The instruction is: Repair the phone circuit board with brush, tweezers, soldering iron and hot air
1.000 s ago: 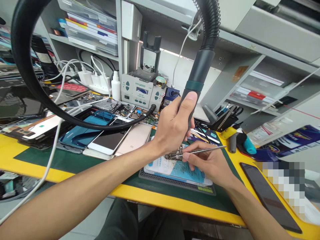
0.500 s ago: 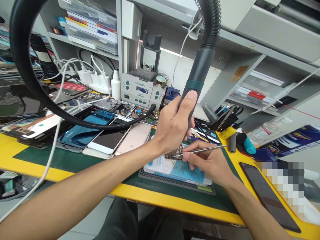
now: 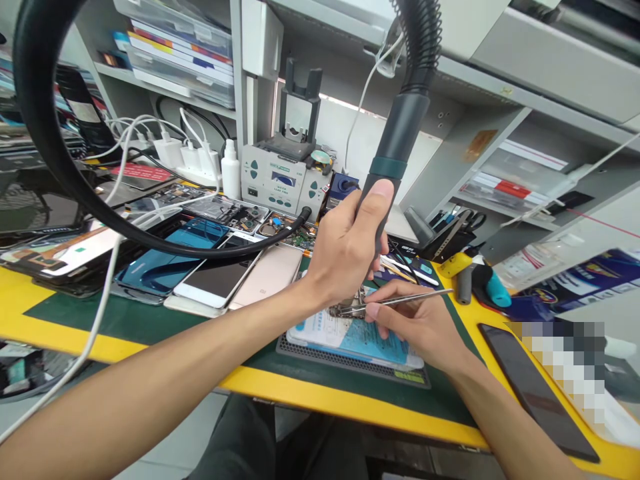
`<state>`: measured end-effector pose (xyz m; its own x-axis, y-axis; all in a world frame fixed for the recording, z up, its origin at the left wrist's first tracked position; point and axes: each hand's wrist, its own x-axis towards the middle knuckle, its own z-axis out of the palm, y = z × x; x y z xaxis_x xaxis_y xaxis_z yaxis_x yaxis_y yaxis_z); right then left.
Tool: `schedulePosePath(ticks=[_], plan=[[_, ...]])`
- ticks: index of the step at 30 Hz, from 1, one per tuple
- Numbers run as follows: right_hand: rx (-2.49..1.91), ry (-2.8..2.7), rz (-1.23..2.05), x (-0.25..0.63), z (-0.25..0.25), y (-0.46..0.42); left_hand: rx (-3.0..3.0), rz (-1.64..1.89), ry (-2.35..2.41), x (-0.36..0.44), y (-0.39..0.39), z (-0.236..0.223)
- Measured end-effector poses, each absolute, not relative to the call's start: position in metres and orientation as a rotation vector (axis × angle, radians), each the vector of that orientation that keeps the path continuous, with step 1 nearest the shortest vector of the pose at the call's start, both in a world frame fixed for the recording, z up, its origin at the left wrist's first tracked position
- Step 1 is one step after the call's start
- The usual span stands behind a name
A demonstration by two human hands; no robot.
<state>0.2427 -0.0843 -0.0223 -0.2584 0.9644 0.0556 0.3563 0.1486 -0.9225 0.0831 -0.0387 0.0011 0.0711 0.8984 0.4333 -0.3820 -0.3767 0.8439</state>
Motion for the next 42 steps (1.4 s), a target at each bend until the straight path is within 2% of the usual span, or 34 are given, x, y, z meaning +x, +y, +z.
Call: schedulePosePath(ticks=[42], plan=[[-1.228, -1.677, 1.183, 0.251, -0.027, -0.081, 1.235, 1.543, 0.587, 0.083, -0.035, 0.001]])
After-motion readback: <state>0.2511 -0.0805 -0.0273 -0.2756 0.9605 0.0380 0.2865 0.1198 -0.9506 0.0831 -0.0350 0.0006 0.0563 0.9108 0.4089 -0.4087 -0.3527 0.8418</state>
